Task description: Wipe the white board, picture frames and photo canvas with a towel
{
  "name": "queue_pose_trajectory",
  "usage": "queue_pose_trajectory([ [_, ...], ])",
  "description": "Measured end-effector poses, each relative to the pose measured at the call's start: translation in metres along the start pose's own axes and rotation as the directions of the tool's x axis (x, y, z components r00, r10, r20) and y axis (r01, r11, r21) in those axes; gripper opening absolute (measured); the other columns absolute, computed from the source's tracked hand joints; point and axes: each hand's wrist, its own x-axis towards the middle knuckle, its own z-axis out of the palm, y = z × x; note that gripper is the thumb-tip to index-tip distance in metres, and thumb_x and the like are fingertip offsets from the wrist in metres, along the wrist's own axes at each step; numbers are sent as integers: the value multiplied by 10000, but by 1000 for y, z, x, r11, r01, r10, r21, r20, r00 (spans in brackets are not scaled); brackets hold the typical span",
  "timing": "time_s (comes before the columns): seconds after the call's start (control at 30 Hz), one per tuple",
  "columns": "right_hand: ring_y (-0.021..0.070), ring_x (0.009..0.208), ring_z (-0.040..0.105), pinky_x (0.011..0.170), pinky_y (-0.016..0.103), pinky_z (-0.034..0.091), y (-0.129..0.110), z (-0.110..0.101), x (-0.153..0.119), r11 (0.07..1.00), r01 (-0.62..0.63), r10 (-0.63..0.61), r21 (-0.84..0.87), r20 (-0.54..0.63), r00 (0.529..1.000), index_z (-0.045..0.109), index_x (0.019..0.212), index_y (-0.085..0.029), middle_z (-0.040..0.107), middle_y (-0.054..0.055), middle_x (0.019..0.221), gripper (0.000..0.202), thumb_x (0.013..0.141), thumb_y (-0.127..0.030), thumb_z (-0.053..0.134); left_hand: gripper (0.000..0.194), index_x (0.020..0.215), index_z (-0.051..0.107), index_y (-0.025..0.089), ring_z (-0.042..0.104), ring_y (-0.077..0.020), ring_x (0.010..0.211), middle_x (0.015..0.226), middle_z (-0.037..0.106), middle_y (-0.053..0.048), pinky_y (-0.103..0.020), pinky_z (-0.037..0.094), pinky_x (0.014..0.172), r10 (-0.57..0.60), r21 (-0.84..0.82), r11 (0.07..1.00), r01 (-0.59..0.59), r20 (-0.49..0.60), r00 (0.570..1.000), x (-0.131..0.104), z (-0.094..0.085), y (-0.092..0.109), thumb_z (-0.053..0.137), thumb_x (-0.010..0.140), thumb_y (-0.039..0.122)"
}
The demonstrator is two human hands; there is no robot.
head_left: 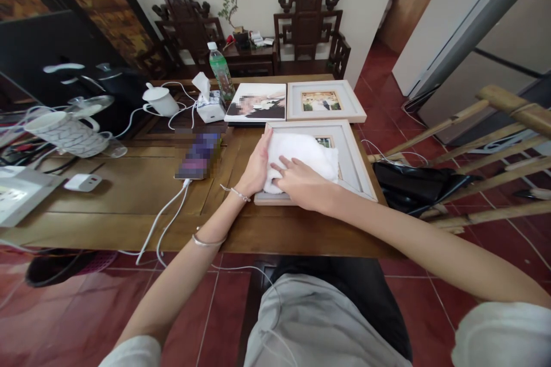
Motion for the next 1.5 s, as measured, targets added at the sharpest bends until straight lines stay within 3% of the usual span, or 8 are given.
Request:
queue_pose_trajectory([
  [0.2,342,1351,432,1015,480,401,30,16,17,995,-100,98,-9,-154,983,716,1109,-124,540,154,1436,336,875,-53,485,834,1513,356,209,175,-288,1513,1627,254,-106,-487,108,1243,-55,31,998,55,23,998,-1,1,1,122,924,752],
  [0.37,364,1382,391,1041,519,375,48,17,42,979,-201,196,-23,-142,970,680,1200,-95,492,173,1477,400,898,-36,425,829,1518,339,196,207,-302,1504,1618,274,-120,-455,122,1250,-2,50,999,-1,47,999,-2,0,5,186,922,751],
  [0.57,391,1370,404,1062,522,363,11,4,12,995,-102,102,12,-89,991,733,1092,-97,525,204,1430,319,888,-69,489,839,1532,315,213,215,-269,1504,1622,274,-80,-444,139,1250,-21,-41,999,22,37,999,0,-2,6,67,925,737],
  [0.7,323,1292,504,1041,465,402,-13,-7,-23,992,50,-43,116,-65,997,735,1068,-129,591,175,1362,332,867,-37,488,844,1533,310,230,249,-251,1493,1616,292,-58,-444,196,1233,-69,-86,994,72,39,997,4,-3,3,-66,928,685],
  [0.83,317,1310,494,1077,487,369,-15,-3,-23,989,24,-11,143,-94,995,721,1112,-140,603,156,1359,345,874,-48,488,804,1519,346,252,306,-245,1473,1578,373,-69,-463,254,1213,-88,-59,994,90,26,996,3,-3,2,-66,952,646],
  [1.03,383,1401,368,1108,560,310,19,18,20,981,-189,193,40,-163,968,702,1176,-119,480,171,1488,339,917,-119,482,763,1508,367,203,275,-278,1484,1594,327,-127,-484,189,1227,-48,78,996,47,14,999,-1,-1,0,128,968,686],
  [1.23,398,1414,329,1105,615,285,56,15,39,956,-292,289,13,-178,941,686,1202,-104,501,158,1471,393,931,-69,403,724,1495,388,154,345,-265,1455,1566,374,-153,-434,244,1219,-64,217,974,56,32,997,-1,2,0,247,987,650],
  [1.5,331,1258,525,945,463,471,20,7,-21,994,-16,24,107,-68,997,732,1022,-137,604,147,1355,375,823,2,447,549,1372,525,114,483,-270,1364,1426,548,-179,-462,357,1166,1,289,957,3,-11,1000,0,3,-1,289,1031,474],
])
